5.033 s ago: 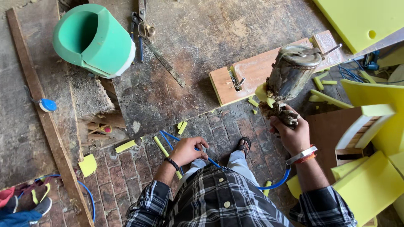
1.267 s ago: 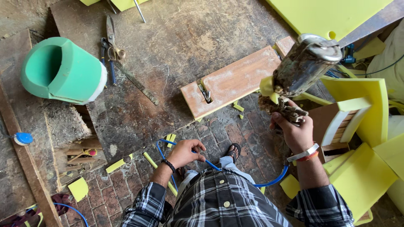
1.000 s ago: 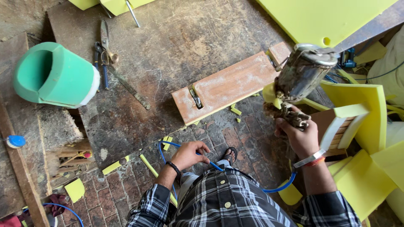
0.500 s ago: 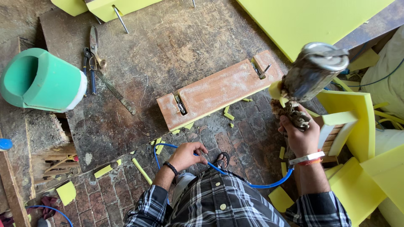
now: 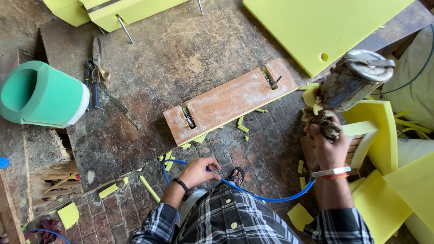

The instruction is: The person aligns a yellow foam sheet over a wooden board with metal clips, then uses a pneumatic spray gun to apply adhesive to the foam edges. The person presses the foam onto the board and repeats the process with a second foam piece.

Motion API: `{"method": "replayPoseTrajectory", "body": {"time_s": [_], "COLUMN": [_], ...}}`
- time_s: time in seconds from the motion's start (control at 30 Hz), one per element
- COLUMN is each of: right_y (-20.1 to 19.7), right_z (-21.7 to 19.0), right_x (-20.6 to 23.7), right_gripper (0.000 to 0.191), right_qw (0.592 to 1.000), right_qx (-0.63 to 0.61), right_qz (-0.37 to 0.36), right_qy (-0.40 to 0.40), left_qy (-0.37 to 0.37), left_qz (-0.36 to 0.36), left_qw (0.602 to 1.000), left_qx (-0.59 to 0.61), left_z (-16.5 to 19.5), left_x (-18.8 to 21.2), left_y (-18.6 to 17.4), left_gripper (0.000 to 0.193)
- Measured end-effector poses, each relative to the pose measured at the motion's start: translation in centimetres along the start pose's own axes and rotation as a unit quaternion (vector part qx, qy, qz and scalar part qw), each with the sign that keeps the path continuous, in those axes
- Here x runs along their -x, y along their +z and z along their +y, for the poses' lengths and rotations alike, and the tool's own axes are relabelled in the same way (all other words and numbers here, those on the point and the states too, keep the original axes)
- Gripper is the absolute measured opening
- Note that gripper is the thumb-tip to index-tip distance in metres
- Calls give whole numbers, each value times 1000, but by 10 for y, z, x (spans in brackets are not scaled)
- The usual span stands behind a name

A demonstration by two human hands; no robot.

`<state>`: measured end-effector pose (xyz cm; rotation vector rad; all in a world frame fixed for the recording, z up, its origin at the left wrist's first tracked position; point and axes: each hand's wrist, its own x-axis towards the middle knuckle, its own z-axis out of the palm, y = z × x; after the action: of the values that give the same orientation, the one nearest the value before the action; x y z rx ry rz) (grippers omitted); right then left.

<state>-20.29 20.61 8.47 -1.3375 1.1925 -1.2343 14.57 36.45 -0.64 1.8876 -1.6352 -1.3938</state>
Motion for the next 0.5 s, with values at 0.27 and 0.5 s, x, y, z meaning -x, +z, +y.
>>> {"method": "replayPoseTrajectory", "body": {"time_s": [0.27, 0.5], "right_y": [97, 271], "right_z": [9, 38], "right_x": [22, 62], "right_gripper": [40, 71], "right_qw": [992, 965], "right_qx": [-80, -142], "right_qz": [-96, -222], "right_qy": [23, -3], "left_qy": [5, 143], "left_qz": [-87, 176], "left_qw": [995, 970], "left_qx": [-43, 88], "left_z": [-39, -19], "left_x": [30, 49], "left_y": [-31, -49], "left_gripper": [49, 83]}}
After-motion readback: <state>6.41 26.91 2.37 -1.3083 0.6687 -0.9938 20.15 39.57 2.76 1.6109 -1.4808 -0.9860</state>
